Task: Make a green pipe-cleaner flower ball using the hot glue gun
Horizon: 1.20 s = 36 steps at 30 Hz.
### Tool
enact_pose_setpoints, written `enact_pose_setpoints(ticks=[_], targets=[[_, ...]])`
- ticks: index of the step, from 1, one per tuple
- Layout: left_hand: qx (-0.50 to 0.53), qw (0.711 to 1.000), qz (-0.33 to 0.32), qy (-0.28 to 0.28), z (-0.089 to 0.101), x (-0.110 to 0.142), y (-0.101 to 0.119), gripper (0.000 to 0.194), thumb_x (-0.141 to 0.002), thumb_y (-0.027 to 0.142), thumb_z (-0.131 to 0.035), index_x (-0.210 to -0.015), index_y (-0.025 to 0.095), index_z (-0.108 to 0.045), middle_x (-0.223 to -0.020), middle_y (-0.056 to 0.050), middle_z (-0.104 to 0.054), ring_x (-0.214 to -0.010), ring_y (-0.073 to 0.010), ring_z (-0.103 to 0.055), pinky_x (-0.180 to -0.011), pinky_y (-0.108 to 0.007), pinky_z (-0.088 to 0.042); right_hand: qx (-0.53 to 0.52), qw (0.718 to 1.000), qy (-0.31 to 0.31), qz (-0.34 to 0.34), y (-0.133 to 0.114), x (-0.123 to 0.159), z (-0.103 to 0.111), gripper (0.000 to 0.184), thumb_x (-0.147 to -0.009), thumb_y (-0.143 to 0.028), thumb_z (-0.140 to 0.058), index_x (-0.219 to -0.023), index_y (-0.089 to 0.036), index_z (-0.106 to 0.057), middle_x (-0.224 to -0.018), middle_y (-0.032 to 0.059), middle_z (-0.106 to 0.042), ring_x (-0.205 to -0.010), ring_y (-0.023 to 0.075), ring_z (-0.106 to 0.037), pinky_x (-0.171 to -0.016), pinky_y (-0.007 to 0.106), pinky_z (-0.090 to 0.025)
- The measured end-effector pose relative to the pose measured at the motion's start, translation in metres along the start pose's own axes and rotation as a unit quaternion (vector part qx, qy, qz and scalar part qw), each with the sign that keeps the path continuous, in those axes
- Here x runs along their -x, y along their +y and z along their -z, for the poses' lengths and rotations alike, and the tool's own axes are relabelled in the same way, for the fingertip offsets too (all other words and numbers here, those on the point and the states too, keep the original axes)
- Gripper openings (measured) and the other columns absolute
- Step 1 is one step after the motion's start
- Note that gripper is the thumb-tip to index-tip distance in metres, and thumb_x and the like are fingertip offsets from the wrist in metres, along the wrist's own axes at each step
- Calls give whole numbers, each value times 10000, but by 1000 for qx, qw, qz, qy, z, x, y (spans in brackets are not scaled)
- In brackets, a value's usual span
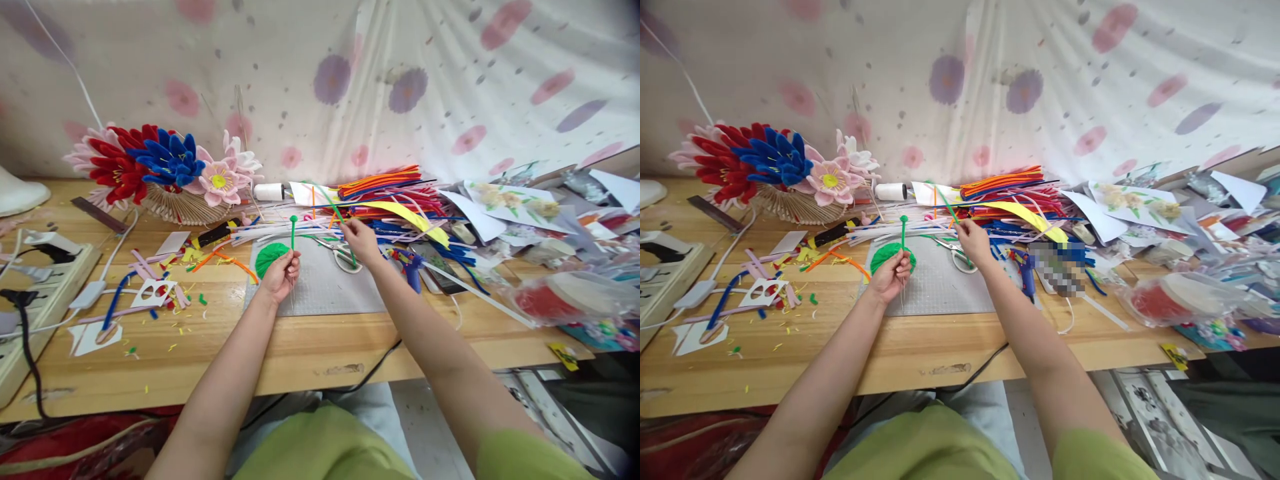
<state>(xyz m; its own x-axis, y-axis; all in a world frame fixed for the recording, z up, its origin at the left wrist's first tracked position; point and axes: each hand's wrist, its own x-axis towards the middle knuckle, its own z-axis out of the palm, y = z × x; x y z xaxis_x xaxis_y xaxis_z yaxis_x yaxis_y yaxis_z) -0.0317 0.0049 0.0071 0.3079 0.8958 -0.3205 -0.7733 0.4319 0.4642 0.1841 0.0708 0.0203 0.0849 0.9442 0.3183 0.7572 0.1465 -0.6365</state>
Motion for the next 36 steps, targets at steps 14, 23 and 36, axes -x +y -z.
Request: enact_pose_setpoints(ticks=[14, 23, 36], targets=[[-7, 995, 73, 68, -9, -2, -2, 213, -884, 131, -423, -743, 72, -572, -566, 15, -481, -413, 5, -438, -359, -66, -355, 134, 990, -44, -16, 17, 37, -31, 219, -796, -382, -489, -875, -220, -614, -754, 13, -644, -672, 154, -546, -574, 247, -300], [-50, 995, 19, 81, -1, -9, -4, 238, -888, 106, -386, -714, 72, -546, -561, 14, -455, -404, 1, -403, -345, -76, -294, 80, 993, -85, -4, 24, 32, -26, 205, -806, -368, -472, -836, -214, -605, -699, 4, -630, -625, 144, -532, -564, 238, -302], [-78, 993, -9, 87, 3, -7, -18, 141, -810, 156, -553, -681, 98, -545, -551, 18, -454, -406, -6, -382, -339, -85, -264, 89, 991, -103, -19, 17, 34, -18, 239, -758, -268, -508, -982, -210, -568, -859, 33, -636, -767, 176, -566, -647, 265, -369]])
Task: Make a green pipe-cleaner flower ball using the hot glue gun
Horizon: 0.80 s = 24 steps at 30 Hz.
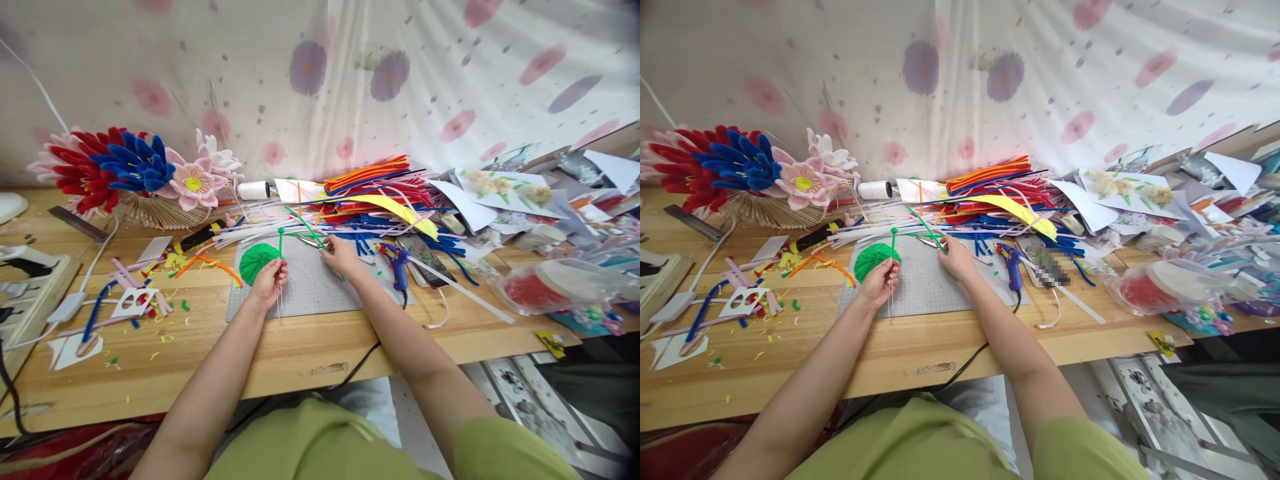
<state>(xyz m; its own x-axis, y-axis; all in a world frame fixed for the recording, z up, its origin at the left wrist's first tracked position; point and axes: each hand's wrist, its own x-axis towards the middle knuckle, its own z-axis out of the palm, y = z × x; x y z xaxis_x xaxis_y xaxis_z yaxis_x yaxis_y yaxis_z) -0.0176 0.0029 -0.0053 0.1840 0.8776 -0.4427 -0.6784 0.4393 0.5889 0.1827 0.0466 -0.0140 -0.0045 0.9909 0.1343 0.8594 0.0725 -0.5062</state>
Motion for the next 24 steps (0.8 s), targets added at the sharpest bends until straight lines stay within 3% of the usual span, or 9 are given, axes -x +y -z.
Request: enact_pose_setpoints(ticks=[4, 8, 11, 15, 24], targets=[[-14, 1000, 6, 5, 1, 0, -2, 158, -825, 149, -528, -678, 95, -548, -534, 20, -461, -394, 0, -374, -332, -73, -263, 5, 997, 70, 13, -5, 0, -2, 215, -753, -270, -530, -941, -182, -586, -963, 80, -613, -914, 207, -541, -763, 296, -397], [-22, 1000, 8, 0, 0, -1, -4, 156, -818, 156, -547, -677, 89, -551, -528, 21, -466, -389, 3, -372, -326, -70, -253, -55, 994, 97, 21, -12, -3, -4, 163, -762, -282, -521, -868, -188, -601, -913, 64, -620, -833, 181, -537, -759, 295, -401], [-13, 1000, 9, -6, -2, 0, -5, 155, -804, 174, -575, -675, 94, -546, -527, 27, -457, -387, 5, -362, -324, -71, -247, -185, 982, 19, 23, -26, -2, -9, 137, -749, -306, -524, -770, -193, -599, -776, 22, -619, -693, 141, -524, -678, 270, -400], [6, 1000, 13, -15, -5, 3, -5, 160, -825, 176, -546, -684, 100, -541, -526, 33, -444, -384, 7, -339, -319, -69, -234, -379, 918, -116, 25, -51, 6, -17, 182, -683, -368, -584, -718, -190, -597, -681, -15, -594, -625, 110, -499, -604, 239, -389], [32, 999, 36, -21, -4, 6, -3, 179, -857, 156, -493, -707, 82, -553, -540, 30, -440, -377, 18, -341, -308, -56, -233, -531, 818, -217, -37, -79, 14, -23, 290, -622, -441, -676, -707, -166, -633, -576, -49, -523, -534, 58, -439, -510, 202, -303]])
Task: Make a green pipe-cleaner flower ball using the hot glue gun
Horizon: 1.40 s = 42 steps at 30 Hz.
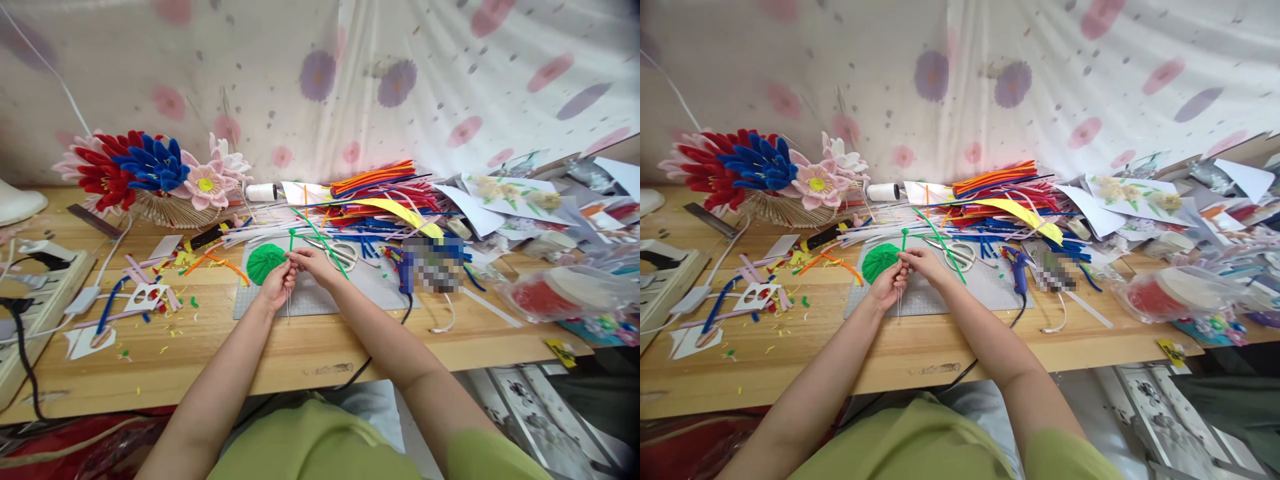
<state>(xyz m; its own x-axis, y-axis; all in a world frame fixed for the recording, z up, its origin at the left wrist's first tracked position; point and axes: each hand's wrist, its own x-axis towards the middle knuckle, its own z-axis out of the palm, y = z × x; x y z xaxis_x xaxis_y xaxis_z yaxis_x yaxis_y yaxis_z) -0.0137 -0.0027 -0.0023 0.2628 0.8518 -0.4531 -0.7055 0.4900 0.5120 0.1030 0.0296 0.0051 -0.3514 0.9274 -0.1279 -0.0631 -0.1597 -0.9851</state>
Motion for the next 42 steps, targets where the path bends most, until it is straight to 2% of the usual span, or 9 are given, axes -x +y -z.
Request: enact_pose_setpoints(ticks=[6, 17, 24, 29, 33, 37, 38, 40, 42], targets=[[25, 999, 15, -36, 2, 3, 4, 199, -858, 151, -484, -695, 71, -565, -534, 24, -436, -385, 11, -359, -316, -61, -249, -119, 990, -18, -75, -1, -4, -4, 334, -504, -378, -777, -678, -148, -609, -562, -51, -545, -527, 55, -487, -529, 196, -351], [-79, 993, -74, -54, 7, 0, -2, 143, -755, 207, -614, -710, 72, -614, -552, 9, -506, -417, -18, -415, -351, -119, -286, -103, 990, -36, -87, -1, -3, 3, 380, -527, -387, -783, -773, -126, -657, -556, -41, -543, -535, 53, -490, -522, 193, -342], [-77, 995, -64, -9, 4, 4, 2, 121, -751, 167, -588, -662, 86, -594, -521, 30, -479, -388, 1, -378, -352, -103, -277, -39, 997, 57, -19, -1, -5, 13, 322, -574, -437, -721, -715, -164, -624, -610, -42, -549, -483, 37, -426, -477, 199, -299], [-156, 981, -100, 64, 3, 3, 8, 158, -745, 184, -559, -618, 94, -590, -490, 40, -446, -370, -16, -346, -359, -144, -314, 9, 996, 84, 17, -10, -5, 21, 295, -604, -433, -672, -694, -153, -643, -618, -21, -558, -486, 42, -407, -462, 208, -278], [-319, 930, -157, 97, -1, 5, 10, 177, -769, 202, -511, -638, 125, -601, -503, 33, -474, -376, -58, -392, -435, -220, -405, 15, 997, 77, 12, -12, -6, 15, 303, -595, -435, -681, -715, -159, -645, -650, -16, -581, -482, 45, -410, -457, 214, -287], [-547, 789, -252, 123, -4, 11, 10, 172, -761, 211, -539, -607, 165, -598, -576, -9, -578, -503, -117, -532, -588, -261, -439, 12, 995, 93, 31, -11, -12, 5, 315, -549, -433, -728, -568, -155, -581, -519, -43, -510, -442, 43, -387, -453, 223, -283], [-569, 771, -261, 117, -6, 13, 11, 179, -760, 217, -549, -595, 167, -594, -600, -20, -598, -550, -128, -559, -624, -264, -443, -2, 995, 94, 31, -11, -14, 3, 322, -535, -426, -742, -546, -154, -570, -493, -50, -488, -437, 41, -380, -454, 222, -281], [-542, 803, -231, 94, -10, 16, 16, 193, -776, 244, -553, -609, 159, -596, -637, -36, -621, -601, -139, -590, -654, -271, -461, -53, 995, 77, 19, -13, -16, 3, 319, -503, -405, -769, -562, -151, -586, -489, -57, -483, -449, 37, -387, -462, 214, -287], [-435, 886, -152, 58, -15, 18, 23, 189, -799, 281, -547, -691, 142, -615, -676, -49, -640, -598, -137, -609, -638, -282, -490, -105, 994, 35, -5, -16, -18, 6, 319, -478, -375, -794, -617, -147, -620, -511, -56, -504, -477, 38, -421, -477, 201, -307]])
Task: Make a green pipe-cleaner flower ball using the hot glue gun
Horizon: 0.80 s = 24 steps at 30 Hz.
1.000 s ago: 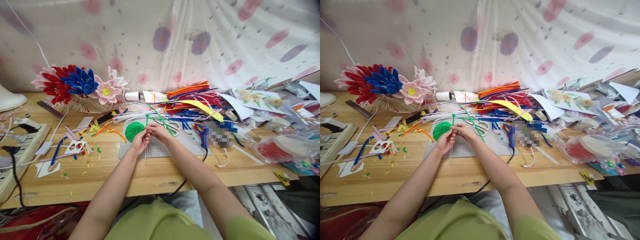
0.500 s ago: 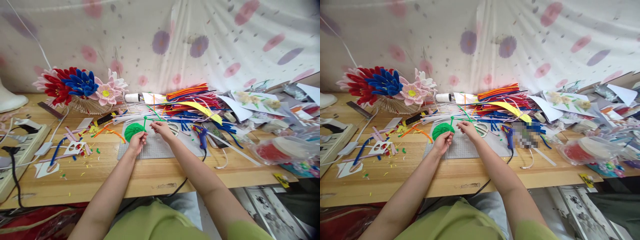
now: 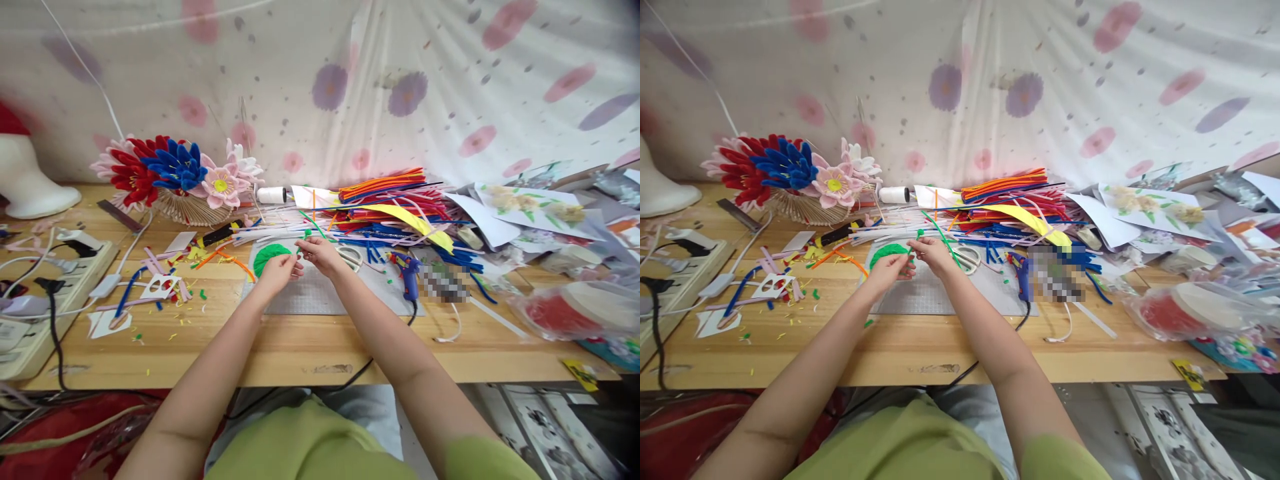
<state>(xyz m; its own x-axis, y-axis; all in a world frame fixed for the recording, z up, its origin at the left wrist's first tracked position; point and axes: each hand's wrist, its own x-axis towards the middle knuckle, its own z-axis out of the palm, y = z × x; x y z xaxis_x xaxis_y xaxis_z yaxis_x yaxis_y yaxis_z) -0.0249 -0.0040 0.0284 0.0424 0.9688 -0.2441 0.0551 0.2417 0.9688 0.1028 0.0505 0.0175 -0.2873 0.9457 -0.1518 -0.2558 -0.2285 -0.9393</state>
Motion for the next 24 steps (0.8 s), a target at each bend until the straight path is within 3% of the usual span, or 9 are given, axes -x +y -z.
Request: enact_pose_setpoints(ticks=[3, 7, 11, 15, 21, 24], targets=[[147, 984, 76, -70, 6, -1, 13, 146, -795, 252, -579, -766, 116, -623, -713, -62, -660, -624, -135, -635, -645, -290, -527, -30, 998, -50, -37, -5, 0, 6, 294, -502, -336, -802, -659, -151, -636, -529, -48, -530, -512, 45, -470, -493, 190, -329], [182, 970, 112, -114, 9, -2, 19, 55, -786, 133, -582, -786, 107, -630, -701, -51, -667, -639, -114, -642, -631, -256, -545, -32, 996, -71, -45, -9, 5, 10, 250, -535, -303, -800, -651, -157, -633, -557, -37, -558, -542, 52, -496, -538, 195, -371], [179, 971, 117, -103, 8, -3, 15, 77, -789, 87, -564, -789, 92, -640, -624, -28, -639, -542, -77, -608, -549, -196, -525, -39, 996, -67, -48, -9, 12, 10, 261, -518, -301, -810, -660, -158, -644, -580, -40, -553, -557, 47, -484, -553, 194, -374], [155, 980, 102, -68, 8, -4, 15, 106, -778, 57, -557, -697, 77, -623, -572, -28, -615, -457, -60, -569, -468, -159, -477, -42, 994, -76, -64, -6, 15, 9, 346, -534, -357, -797, -790, -160, -672, -616, -39, -553, -569, 42, -467, -535, 188, -348], [118, 989, 80, -43, 10, -1, 18, 67, -728, 80, -627, -663, 85, -612, -590, -37, -625, -479, -82, -585, -494, -197, -497, -24, 999, -38, -19, -2, 10, 3, 321, -456, -341, -809, -603, -137, -610, -513, -47, -506, -495, 38, -404, -477, 206, -253], [118, 988, 68, -70, 15, 0, 17, 120, -686, 187, -704, -727, 97, -636, -698, -68, -663, -603, -128, -640, -560, -246, -530, -9, 999, -29, -8, -2, 9, 0, 314, -457, -345, -796, -578, -143, -588, -515, -43, -516, -485, 41, -395, -476, 217, -241]])
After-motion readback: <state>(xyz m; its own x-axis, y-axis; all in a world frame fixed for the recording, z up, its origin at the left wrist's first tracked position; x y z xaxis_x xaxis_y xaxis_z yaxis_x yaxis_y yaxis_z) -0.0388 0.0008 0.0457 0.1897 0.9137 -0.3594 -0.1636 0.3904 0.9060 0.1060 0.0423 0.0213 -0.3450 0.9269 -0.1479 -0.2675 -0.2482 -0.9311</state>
